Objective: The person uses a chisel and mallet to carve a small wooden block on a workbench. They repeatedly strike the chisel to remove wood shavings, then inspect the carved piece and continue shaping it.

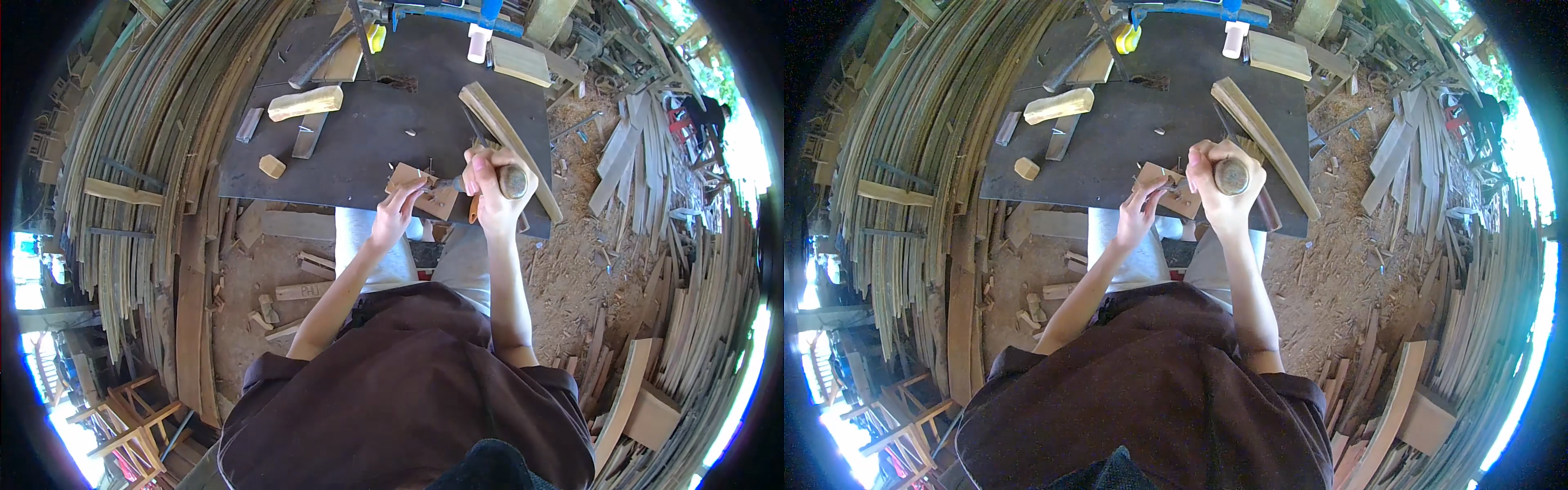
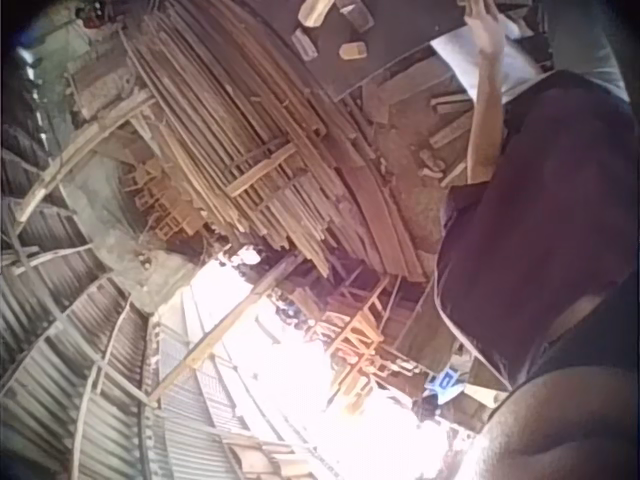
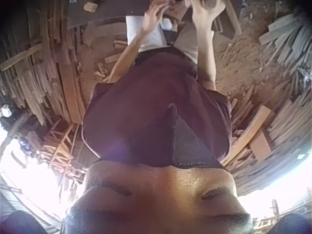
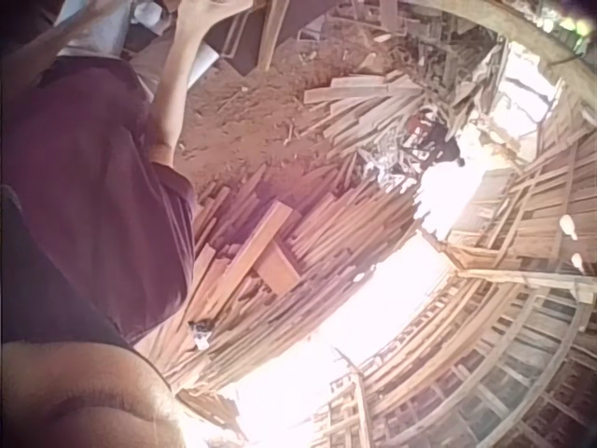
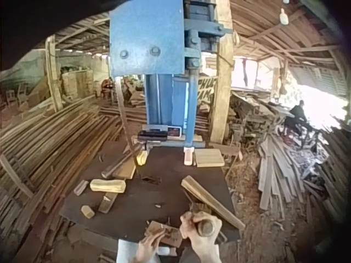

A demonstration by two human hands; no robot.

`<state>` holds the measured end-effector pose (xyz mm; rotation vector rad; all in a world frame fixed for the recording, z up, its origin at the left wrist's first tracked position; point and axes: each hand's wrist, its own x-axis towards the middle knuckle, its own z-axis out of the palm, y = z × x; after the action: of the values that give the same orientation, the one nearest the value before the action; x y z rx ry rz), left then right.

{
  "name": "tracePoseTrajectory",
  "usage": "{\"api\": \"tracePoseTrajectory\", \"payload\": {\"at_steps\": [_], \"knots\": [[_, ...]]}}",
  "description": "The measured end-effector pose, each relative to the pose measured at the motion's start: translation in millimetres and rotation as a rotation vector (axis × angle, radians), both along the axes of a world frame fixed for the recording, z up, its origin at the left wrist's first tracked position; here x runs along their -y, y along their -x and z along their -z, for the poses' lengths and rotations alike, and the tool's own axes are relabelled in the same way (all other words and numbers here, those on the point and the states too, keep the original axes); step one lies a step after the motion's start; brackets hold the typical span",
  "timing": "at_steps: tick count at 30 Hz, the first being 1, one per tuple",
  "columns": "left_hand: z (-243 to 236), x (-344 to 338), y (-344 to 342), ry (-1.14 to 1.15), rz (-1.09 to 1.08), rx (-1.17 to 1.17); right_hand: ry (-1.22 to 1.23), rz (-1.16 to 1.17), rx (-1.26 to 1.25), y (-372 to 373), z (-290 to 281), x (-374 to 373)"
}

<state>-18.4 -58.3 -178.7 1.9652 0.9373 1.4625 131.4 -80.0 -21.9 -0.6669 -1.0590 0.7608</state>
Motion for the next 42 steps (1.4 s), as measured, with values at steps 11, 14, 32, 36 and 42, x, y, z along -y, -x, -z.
{"api": "tracePoseTrajectory", "payload": {"at_steps": [11, 14, 32, 36, 42], "knots": [[3, -11, -1, -0.008, 0.067, -0.015, 0.109, 0.037, -0.071, 3, 4, -12], [-4, -12, -1, -0.029, 0.094, -0.001, 0.096, 0.007, -0.039, -4, 1, -11], [-6, -8, -3, -0.009, 0.079, -0.019, 0.131, 0.077, -0.046, 3, 2, -12], [-7, -8, 0, -0.015, 0.065, -0.015, 0.129, 0.101, -0.018, 10, 1, -10], [-11, -11, -5, -0.054, 0.077, -0.029, 0.147, 0.076, 0.016, 6, 8, -17]]}}
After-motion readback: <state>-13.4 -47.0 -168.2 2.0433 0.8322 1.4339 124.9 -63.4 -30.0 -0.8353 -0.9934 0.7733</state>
